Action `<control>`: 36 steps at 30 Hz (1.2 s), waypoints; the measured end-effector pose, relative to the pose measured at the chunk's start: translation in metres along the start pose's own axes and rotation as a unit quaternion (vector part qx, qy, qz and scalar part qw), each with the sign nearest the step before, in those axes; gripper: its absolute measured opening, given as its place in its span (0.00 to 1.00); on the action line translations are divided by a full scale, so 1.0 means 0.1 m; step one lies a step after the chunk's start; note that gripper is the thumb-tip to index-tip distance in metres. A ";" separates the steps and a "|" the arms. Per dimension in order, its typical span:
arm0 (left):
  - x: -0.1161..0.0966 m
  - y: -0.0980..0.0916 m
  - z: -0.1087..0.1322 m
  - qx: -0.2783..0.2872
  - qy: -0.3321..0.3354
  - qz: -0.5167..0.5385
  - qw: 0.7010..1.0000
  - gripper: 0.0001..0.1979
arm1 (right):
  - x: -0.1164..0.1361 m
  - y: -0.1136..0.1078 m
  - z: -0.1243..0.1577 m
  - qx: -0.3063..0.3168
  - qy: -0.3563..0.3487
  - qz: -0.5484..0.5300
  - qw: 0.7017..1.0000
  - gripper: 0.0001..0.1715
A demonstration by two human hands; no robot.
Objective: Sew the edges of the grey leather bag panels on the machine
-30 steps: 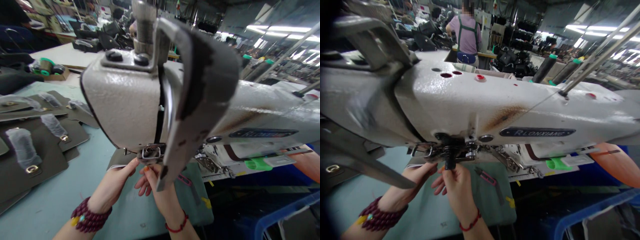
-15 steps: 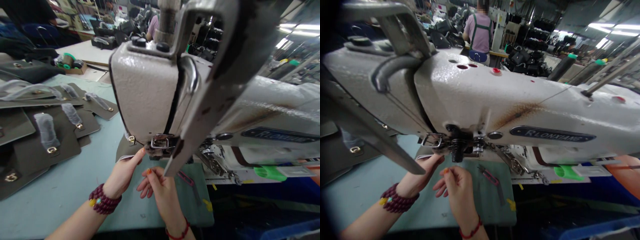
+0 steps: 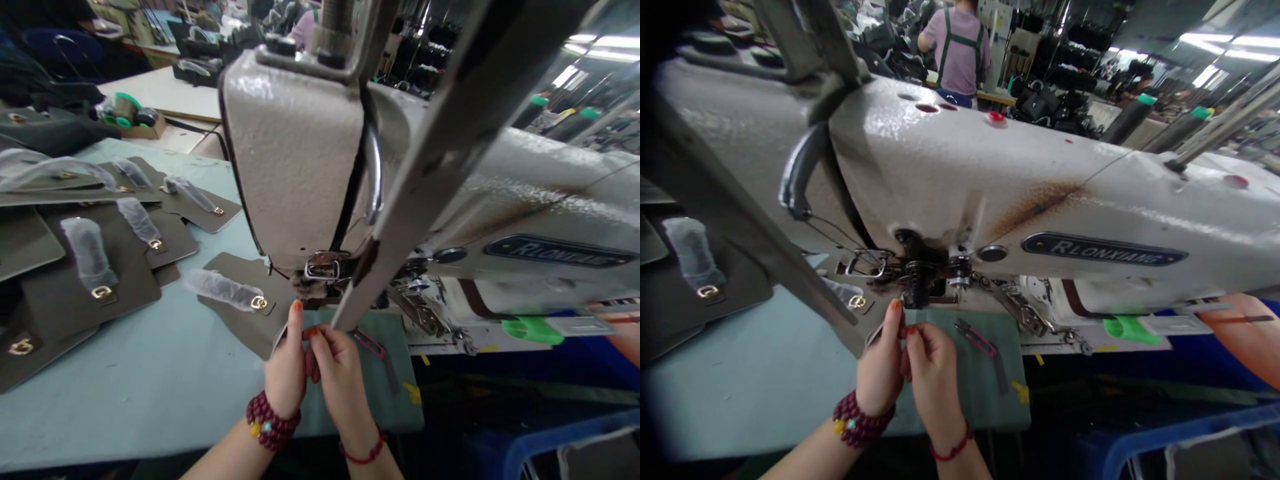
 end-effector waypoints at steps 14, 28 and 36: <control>-0.81 -0.45 -0.71 0.304 0.499 -0.381 0.717 0.34 | 0.34 0.26 -0.24 -0.086 -0.090 0.099 0.987 0.26; -1.20 0.04 -0.33 0.340 0.496 -0.505 0.619 0.25 | 0.30 0.09 -0.25 -0.095 -0.082 0.123 0.984 0.23; -1.34 0.06 -0.24 0.298 0.476 -0.519 0.644 0.25 | 0.09 0.11 -0.04 -0.031 -0.045 0.079 0.995 0.24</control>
Point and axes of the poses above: each hand's wrist, its own z-axis away from the middle knuckle, its own y-axis out of the palm, x = y × z, the point moved 10 cm from there along -z, towards the middle knuckle, and after that the axes turned 5 degrees about z, right-handed, at the moved point
